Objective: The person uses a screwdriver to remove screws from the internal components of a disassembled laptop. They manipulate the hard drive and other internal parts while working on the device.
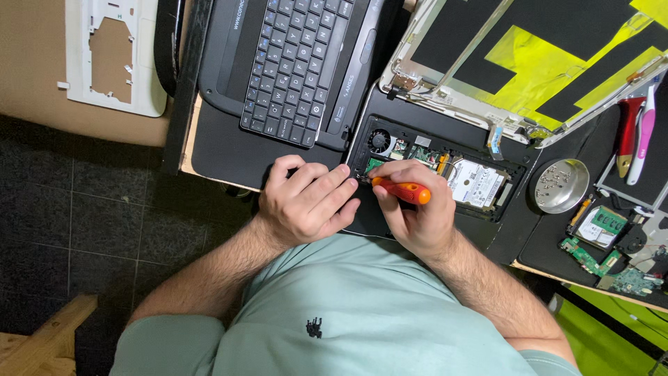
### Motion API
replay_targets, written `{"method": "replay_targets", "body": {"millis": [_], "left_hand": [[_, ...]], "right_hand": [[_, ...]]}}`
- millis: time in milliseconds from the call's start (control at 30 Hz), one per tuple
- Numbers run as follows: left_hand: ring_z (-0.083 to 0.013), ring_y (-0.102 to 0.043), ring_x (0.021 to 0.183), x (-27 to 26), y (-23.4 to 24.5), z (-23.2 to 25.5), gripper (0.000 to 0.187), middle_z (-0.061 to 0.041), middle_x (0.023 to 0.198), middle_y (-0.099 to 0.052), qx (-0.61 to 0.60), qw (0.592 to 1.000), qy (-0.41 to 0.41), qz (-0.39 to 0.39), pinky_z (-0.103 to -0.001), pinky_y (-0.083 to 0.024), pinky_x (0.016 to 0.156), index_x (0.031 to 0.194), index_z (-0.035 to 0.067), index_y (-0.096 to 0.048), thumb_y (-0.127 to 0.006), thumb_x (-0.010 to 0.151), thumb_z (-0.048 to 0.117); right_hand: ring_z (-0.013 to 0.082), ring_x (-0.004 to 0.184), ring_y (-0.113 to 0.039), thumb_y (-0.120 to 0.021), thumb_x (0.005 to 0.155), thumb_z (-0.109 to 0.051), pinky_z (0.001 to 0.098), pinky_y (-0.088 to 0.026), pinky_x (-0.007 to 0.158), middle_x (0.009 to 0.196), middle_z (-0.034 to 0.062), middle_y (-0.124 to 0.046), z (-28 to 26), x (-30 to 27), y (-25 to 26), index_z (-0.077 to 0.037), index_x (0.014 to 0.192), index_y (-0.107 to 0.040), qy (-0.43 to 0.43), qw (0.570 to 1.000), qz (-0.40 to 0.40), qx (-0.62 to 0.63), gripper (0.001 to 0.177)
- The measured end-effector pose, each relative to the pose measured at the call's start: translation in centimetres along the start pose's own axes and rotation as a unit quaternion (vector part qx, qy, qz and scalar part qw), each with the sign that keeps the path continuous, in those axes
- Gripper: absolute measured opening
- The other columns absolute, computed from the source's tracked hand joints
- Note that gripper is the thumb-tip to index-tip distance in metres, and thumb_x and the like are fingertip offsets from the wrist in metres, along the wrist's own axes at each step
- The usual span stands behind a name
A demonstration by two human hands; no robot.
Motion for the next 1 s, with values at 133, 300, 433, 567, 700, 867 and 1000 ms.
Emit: {"method": "replay_targets", "body": {"millis": [133,300,433,567,700,867,1000], "left_hand": [[-0.0220,-0.073,0.081,-0.1,0.0,0.0,0.015,-0.007,0.111,-0.087,0.004,1.000,0.002,0.004,-0.045,-0.056,0.086,0.106,0.014,-0.088,-0.084,0.110,0.027],[-0.0225,-0.073,0.081,-0.1,-0.1,0.0,0.015,-0.008,0.111,-0.087,-0.004,1.000,0.003,-0.002,-0.045,-0.056,0.086,0.106,0.013,-0.088,-0.084,0.110,0.027],[-0.0224,-0.074,0.082,-0.1,0.1,0.0,0.015,-0.007,0.112,-0.087,-0.005,1.000,0.004,0.000,-0.045,-0.056,0.086,0.107,0.014,-0.089,-0.084,0.110,0.028],[-0.0238,-0.074,0.083,0.1,-0.1,0.1,0.018,-0.008,0.114,-0.087,-0.002,1.000,-0.003,-0.008,-0.046,-0.058,0.087,0.110,0.013,-0.090,-0.082,0.112,0.029],[-0.0255,-0.075,0.085,-0.4,-0.6,0.2,0.016,-0.008,0.115,-0.088,-0.011,1.000,-0.008,-0.029,-0.050,-0.059,0.089,0.112,0.012,-0.090,-0.089,0.103,0.026],[-0.0232,-0.074,0.081,0.4,-0.3,0.6,0.014,-0.005,0.110,-0.087,0.003,0.999,-0.008,-0.039,-0.049,-0.058,0.087,0.091,0.012,-0.083,-0.081,0.103,0.021],[-0.0237,-0.074,0.081,1.7,0.2,0.8,0.015,-0.005,0.108,-0.087,0.003,0.999,0.009,-0.035,-0.047,-0.060,0.087,0.087,0.014,-0.078,-0.084,0.100,0.018]], "right_hand": [[0.0403,0.099,-0.088,-0.082,0.115,0.001,0.0545,-0.069,0.092,0.113,0.0188,-0.088,-0.2,0.3,-0.1,0.000,0.130,-0.060,-0.004,1.000,-0.004,-0.012,0.027],[0.0402,0.100,-0.089,-0.084,0.112,0.002,0.0547,-0.070,0.089,0.116,0.0163,-0.089,-0.2,0.5,-0.5,-0.002,0.130,-0.062,-0.009,0.998,-0.029,-0.047,0.028],[0.0408,0.098,-0.088,-0.085,0.113,-0.002,0.0535,-0.070,0.089,0.115,0.0149,-0.088,-1.0,1.0,-0.2,-0.003,0.128,-0.064,-0.019,0.997,-0.038,-0.061,0.026],[0.0464,0.101,-0.088,-0.090,0.105,-0.018,0.0595,-0.070,0.085,0.112,0.0156,-0.089,-1.0,2.2,-0.3,-0.011,0.125,-0.077,-0.156,0.969,-0.124,-0.148,0.025],[0.0386,0.083,-0.075,-0.060,0.122,-0.020,0.0518,-0.066,0.069,0.094,0.0116,-0.064,-4.0,3.2,-0.7,-0.008,0.126,-0.074,0.057,0.943,-0.203,-0.259,0.019],[0.0335,0.077,-0.071,-0.062,0.122,-0.034,0.0440,-0.063,0.069,0.090,0.0090,-0.059,-6.6,5.1,-0.6,-0.010,0.108,-0.070,0.150,0.918,-0.179,-0.321,0.028],[0.0317,0.076,-0.074,-0.065,0.118,-0.027,0.0419,-0.062,0.072,0.084,0.0090,-0.065,-8.0,6.3,0.2,-0.008,0.105,-0.075,0.173,0.888,-0.203,-0.374,0.025]]}}
Point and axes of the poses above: each hand's wrist, its own x-axis towards the middle knuckle, its own y-axis out of the back of the hand, z = x × y, the point moved 7 cm from there along x, towards the middle knuckle
